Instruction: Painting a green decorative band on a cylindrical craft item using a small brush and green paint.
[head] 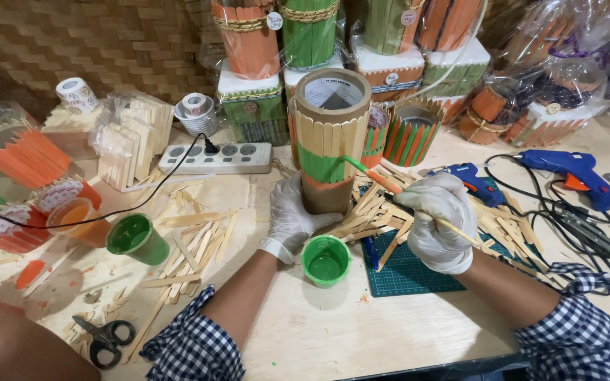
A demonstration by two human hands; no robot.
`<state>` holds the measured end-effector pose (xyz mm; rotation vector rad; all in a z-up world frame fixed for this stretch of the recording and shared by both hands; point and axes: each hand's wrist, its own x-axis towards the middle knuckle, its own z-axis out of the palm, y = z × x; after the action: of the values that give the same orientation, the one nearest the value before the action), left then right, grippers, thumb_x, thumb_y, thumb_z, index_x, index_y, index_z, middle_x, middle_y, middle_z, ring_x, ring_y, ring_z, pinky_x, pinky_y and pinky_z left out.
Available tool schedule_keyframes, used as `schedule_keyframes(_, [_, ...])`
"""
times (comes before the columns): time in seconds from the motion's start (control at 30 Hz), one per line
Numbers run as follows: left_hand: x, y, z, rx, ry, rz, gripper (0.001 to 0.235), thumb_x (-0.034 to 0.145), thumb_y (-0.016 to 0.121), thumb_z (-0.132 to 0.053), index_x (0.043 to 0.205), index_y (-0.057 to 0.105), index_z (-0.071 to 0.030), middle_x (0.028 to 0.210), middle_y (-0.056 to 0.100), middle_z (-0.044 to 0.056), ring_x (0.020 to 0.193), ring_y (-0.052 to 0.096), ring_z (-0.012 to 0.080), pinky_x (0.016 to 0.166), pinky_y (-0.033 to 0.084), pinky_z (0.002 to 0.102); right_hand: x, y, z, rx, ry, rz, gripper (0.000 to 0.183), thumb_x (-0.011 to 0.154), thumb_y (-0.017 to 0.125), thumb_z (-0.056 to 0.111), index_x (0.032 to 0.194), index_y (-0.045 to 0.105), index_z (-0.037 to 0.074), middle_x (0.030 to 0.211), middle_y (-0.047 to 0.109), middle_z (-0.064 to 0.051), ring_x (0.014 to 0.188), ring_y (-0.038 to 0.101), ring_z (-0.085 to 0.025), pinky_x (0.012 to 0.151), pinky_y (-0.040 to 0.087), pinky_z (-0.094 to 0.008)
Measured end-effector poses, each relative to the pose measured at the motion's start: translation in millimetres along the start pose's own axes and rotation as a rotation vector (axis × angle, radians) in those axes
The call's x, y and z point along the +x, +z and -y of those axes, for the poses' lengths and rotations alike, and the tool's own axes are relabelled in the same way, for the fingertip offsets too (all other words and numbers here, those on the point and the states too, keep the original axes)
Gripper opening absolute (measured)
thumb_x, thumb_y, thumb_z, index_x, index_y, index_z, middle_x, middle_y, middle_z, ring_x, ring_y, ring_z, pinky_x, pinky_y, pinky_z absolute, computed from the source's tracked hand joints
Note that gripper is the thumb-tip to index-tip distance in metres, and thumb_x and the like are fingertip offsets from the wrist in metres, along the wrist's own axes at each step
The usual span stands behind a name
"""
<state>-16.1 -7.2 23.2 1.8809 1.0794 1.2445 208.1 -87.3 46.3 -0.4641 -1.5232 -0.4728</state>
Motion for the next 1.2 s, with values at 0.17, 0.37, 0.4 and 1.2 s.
schedule_keyframes(0.17, [0.0,-1.7,-5.0,0.049,-0.025,0.017,0.061,0.04,0.096,-0.023,0.091,0.069,-0.008,0.086,0.075,0.015,0.092,0.074,0.0372,0.079,0.059,0.046,-11.0,-14.8,-3.2,-0.059,-0.028,0.013,0.042,0.106,0.053,0.028,0.086,0.077,-0.001,0.079,0.074,-0.014,0.077,0.063,-0.032,0.071,0.055,-0.041])
schedule_keyframes(0.37, [-0.9,-1.2,-9.4,0.029,-0.05,0.034,0.058,0.041,0.096,-0.022,0.091,0.071,-0.01,0.086,0.076,0.013,0.092,0.075,0.0348,0.081,0.059,0.042,-9.6,-3.8,-0.8,-0.033,0.013,0.014,0.04,0.104,0.054,0.028,0.085,0.077,0.001,0.079,0.075,-0.011,0.077,0.065,-0.031,0.071,0.056,-0.04])
schedule_keyframes(0.4, [-0.3,-1.3,-8.9,0.029,-0.051,0.035,0.058,0.041,0.096,-0.022,0.091,0.071,-0.01,0.086,0.076,0.013,0.092,0.075,0.0348,0.081,0.059,0.042,-8.9,-3.7,-2.6,-0.034,0.014,0.014,0.04,0.104,0.054,0.028,0.085,0.077,0.001,0.079,0.075,-0.011,0.077,0.065,-0.031,0.071,0.056,-0.04])
schedule_keyframes(1.2, [-0.8,9.5,1.8,0.311,-0.054,-0.01,0.068,0.039,0.095,-0.036,0.097,0.068,-0.015,0.093,0.075,0.011,0.101,0.072,0.0355,0.09,0.061,0.05,-13.9,-18.9,-6.9,-0.101,-0.03,0.023,0.05,0.107,0.049,0.035,0.08,0.076,0.002,0.075,0.071,-0.012,0.074,0.062,-0.032,0.071,0.055,-0.042])
